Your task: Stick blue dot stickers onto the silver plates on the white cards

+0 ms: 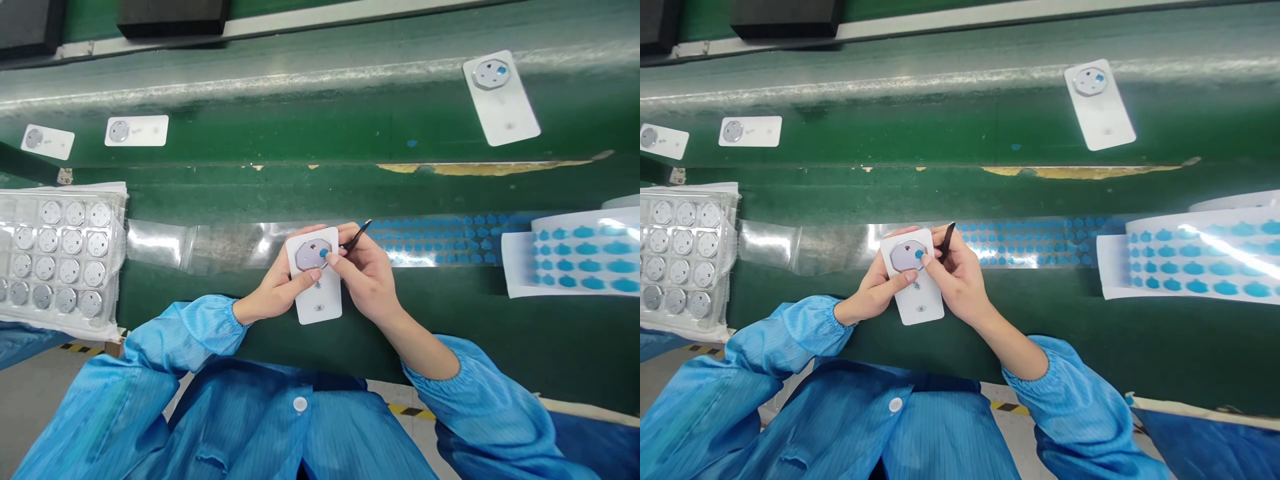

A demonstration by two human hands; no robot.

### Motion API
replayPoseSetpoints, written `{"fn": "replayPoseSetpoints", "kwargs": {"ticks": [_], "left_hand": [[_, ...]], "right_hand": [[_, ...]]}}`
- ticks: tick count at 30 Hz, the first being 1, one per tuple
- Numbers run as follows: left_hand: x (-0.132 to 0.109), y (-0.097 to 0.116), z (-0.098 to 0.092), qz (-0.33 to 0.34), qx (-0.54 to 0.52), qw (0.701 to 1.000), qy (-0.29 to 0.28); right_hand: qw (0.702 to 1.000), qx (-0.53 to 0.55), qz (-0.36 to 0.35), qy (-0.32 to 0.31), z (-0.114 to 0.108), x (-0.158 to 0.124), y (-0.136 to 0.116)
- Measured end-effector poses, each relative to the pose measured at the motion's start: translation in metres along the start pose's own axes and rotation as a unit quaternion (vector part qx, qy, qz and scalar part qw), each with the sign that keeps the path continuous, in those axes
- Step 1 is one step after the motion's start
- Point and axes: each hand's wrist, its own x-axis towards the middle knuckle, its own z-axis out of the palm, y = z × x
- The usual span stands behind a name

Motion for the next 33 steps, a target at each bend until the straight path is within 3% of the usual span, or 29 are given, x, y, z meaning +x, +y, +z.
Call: {"fn": "replayPoseSetpoints", "kwargs": {"ticks": [7,13,16,21,22,23,24,26,29,33], "left_hand": [[0.006,0.015,-0.005,-0.072,-0.047,0.995,0.057],[0.022,0.078,-0.014,-0.099,-0.022,0.99,0.101],[0.055,0.107,-0.026,-0.05,0.001,0.994,0.096],[0.162,0.129,-0.076,0.033,0.111,0.99,0.083],[0.183,0.133,-0.089,0.018,0.195,0.975,0.109],[0.201,0.139,-0.103,-0.006,0.302,0.941,0.154],[0.214,0.146,-0.116,-0.03,0.399,0.893,0.204],[0.226,0.164,-0.142,-0.051,0.497,0.819,0.282],[0.21,0.193,-0.184,-0.078,0.563,0.737,0.366],[0.163,0.226,-0.244,-0.188,0.6,0.639,0.444]], "right_hand": [[1.0,0.011,0.018,-0.019,0.001,-0.004,-0.003],[0.996,-0.022,-0.073,0.037,-0.006,-0.003,0.007],[0.995,-0.05,-0.077,0.047,-0.009,0.002,0.009],[0.988,-0.124,-0.07,0.054,-0.01,0.004,0.009],[0.986,-0.146,-0.065,0.057,-0.011,0.004,0.01],[0.983,-0.166,-0.059,0.061,-0.011,0.004,0.01],[0.98,-0.183,-0.053,0.065,-0.012,0.004,0.011],[0.976,-0.201,-0.036,0.07,-0.013,0.005,0.01],[0.969,-0.233,-0.033,0.072,-0.014,0.007,0.004],[0.936,-0.318,-0.1,0.113,-0.022,0.011,-0.005]]}}
